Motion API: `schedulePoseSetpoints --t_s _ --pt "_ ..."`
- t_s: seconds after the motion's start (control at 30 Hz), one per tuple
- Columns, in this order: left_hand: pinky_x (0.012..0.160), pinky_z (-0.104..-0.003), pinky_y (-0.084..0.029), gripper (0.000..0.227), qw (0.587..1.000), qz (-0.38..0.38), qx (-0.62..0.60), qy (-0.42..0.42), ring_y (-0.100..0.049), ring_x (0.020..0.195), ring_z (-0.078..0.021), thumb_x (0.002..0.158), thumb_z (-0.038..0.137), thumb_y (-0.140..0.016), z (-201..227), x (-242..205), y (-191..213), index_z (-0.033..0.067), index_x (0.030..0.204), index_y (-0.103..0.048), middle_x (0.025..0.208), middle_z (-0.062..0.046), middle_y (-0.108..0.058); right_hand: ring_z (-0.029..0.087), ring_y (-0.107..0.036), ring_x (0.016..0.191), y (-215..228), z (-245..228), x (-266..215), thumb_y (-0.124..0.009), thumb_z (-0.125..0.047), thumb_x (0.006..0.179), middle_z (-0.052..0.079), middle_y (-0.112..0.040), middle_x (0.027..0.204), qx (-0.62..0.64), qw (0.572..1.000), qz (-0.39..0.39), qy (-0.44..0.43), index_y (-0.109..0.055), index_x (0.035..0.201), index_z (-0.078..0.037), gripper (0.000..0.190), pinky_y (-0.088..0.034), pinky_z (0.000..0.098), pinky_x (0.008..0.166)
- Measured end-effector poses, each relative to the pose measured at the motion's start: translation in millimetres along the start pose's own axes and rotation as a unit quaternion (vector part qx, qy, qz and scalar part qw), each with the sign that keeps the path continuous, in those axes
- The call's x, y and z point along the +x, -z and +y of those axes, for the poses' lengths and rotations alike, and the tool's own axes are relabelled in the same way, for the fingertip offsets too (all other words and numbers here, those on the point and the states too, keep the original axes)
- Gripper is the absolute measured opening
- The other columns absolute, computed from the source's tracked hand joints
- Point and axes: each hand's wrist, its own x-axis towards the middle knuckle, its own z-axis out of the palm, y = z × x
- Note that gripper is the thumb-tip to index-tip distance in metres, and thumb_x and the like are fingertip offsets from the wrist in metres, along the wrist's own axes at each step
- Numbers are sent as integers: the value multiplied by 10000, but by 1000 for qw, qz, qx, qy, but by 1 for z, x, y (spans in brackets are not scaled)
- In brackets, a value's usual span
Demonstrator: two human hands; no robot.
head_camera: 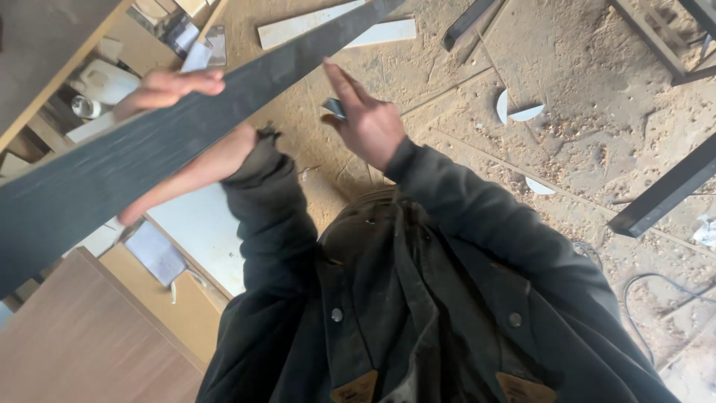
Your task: The recorder is using a small scribe or marking tool to mark points along a long black metal bar for future processing.
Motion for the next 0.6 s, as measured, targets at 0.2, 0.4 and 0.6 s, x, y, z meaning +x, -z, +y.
schedulePoseSetpoints --t_s 0.2,0.4,0.6 --pt "506 -422 -556 1099 997 20 -74 19 -637 599 -311 895 952 -117 -62 -25 -49 -31 968 -603 814 -170 -615 204 -741 643 55 10 -36 -769 -239 1033 308 -695 1233 -48 993 94 -51 -386 1552 8 691 -594 308 485" --pt "623 -382 -543 1043 968 -51 -246 29 -618 693 -277 930 927 -206 -114 -62 -103 -36 1003 -600 828 -178 -640 249 -796 902 122 16 -73 -701 -56 1081 247 -720 1279 -28 968 230 -99 -593 1379 52 334 -636 332 704" --pt "1053 -423 -482 989 971 86 -148 169 -592 1202 -252 890 827 -435 -239 -196 -20 -29 1374 -547 1378 -129 -606 289 -761 1208 183 -24 -100 -698 28 1136 177 -713 1336 -46 936 335 -95 -576 1392 11 285 -625 371 1012"
